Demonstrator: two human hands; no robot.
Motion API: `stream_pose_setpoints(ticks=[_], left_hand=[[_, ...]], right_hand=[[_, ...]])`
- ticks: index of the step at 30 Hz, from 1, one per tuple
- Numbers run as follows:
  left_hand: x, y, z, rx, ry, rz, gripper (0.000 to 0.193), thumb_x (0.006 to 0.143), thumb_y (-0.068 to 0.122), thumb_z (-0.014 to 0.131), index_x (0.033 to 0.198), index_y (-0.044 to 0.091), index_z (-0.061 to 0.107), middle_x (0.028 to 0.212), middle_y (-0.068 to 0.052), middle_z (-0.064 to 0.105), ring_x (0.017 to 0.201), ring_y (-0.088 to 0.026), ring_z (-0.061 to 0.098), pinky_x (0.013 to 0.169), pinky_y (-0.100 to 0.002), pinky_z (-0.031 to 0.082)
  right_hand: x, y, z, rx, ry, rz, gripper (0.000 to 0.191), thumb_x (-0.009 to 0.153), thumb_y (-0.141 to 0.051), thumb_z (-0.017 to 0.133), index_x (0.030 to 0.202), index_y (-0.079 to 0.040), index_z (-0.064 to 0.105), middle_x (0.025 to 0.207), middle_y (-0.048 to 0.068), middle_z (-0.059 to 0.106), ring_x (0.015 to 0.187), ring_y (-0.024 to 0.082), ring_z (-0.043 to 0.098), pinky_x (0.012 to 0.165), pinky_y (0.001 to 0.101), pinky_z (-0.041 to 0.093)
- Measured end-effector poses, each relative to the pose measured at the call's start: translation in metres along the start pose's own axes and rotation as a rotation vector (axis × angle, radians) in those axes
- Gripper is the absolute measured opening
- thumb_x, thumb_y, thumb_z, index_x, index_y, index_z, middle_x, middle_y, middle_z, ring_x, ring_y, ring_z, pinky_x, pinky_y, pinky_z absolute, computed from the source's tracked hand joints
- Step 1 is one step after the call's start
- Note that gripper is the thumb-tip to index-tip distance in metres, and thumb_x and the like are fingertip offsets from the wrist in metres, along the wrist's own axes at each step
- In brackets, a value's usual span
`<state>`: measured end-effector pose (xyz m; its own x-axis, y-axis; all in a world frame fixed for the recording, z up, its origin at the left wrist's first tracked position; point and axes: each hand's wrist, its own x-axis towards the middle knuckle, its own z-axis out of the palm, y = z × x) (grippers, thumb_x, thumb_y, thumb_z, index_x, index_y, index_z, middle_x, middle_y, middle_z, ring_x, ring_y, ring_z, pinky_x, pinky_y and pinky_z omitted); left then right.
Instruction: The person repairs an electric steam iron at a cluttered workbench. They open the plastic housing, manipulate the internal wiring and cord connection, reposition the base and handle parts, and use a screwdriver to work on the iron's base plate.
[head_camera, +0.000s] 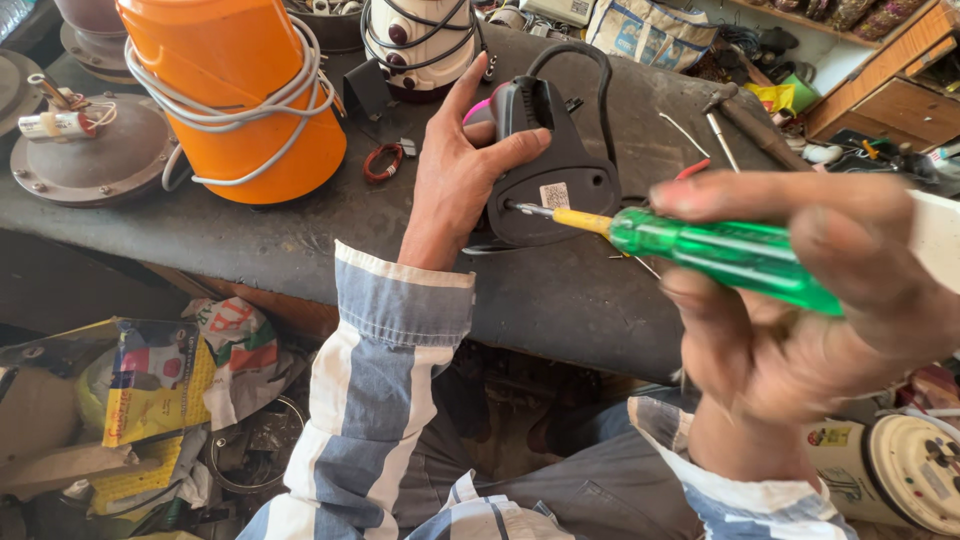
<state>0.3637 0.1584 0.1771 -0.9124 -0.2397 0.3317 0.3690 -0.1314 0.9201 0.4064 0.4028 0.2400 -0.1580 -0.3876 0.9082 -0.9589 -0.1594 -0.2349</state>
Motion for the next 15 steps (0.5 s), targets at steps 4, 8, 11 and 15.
stream_pose_setpoints(ticks=[4, 8, 11, 15], left_hand=[[-0.001, 0.001, -0.001, -0.064, -0.004, -0.044, 0.106, 0.072, 0.015, 0.081, 0.16, 0.0, 0.025, 0.09, -0.016, 0.08, 0.078, -0.017, 0.077, 0.076, -0.027, 0.059], [-0.002, -0.001, 0.001, 0.033, -0.011, 0.002, 0.105, 0.073, 0.016, 0.083, 0.161, -0.001, 0.027, 0.091, -0.016, 0.082, 0.083, -0.016, 0.079, 0.084, -0.026, 0.058], [-0.001, -0.002, 0.002, 0.019, -0.005, 0.0, 0.105, 0.072, 0.016, 0.082, 0.16, -0.001, 0.027, 0.091, -0.016, 0.082, 0.081, -0.017, 0.08, 0.083, -0.026, 0.059], [-0.003, -0.003, 0.0, 0.026, -0.003, -0.011, 0.105, 0.072, 0.016, 0.081, 0.16, -0.001, 0.026, 0.09, -0.017, 0.082, 0.081, -0.018, 0.08, 0.082, -0.026, 0.059]], right_hand=[[0.011, -0.008, -0.005, 0.079, -0.164, 0.032, 0.068, 0.084, 0.003, 0.079, 0.143, -0.022, 0.056, 0.11, 0.029, 0.071, 0.093, 0.016, 0.076, 0.074, 0.0249, 0.06], [0.026, -0.01, -0.011, -0.137, -0.282, -0.059, 0.069, 0.085, 0.005, 0.077, 0.145, -0.02, 0.054, 0.112, 0.027, 0.069, 0.101, 0.022, 0.076, 0.08, 0.0286, 0.061], [0.022, -0.012, -0.004, -0.127, -0.223, -0.025, 0.068, 0.088, 0.007, 0.076, 0.146, -0.021, 0.053, 0.118, 0.027, 0.066, 0.107, 0.024, 0.076, 0.084, 0.0281, 0.062], [0.017, -0.013, -0.007, 0.143, -0.214, 0.116, 0.063, 0.099, 0.006, 0.071, 0.15, -0.022, 0.048, 0.135, 0.028, 0.06, 0.119, 0.022, 0.074, 0.092, 0.0234, 0.066]])
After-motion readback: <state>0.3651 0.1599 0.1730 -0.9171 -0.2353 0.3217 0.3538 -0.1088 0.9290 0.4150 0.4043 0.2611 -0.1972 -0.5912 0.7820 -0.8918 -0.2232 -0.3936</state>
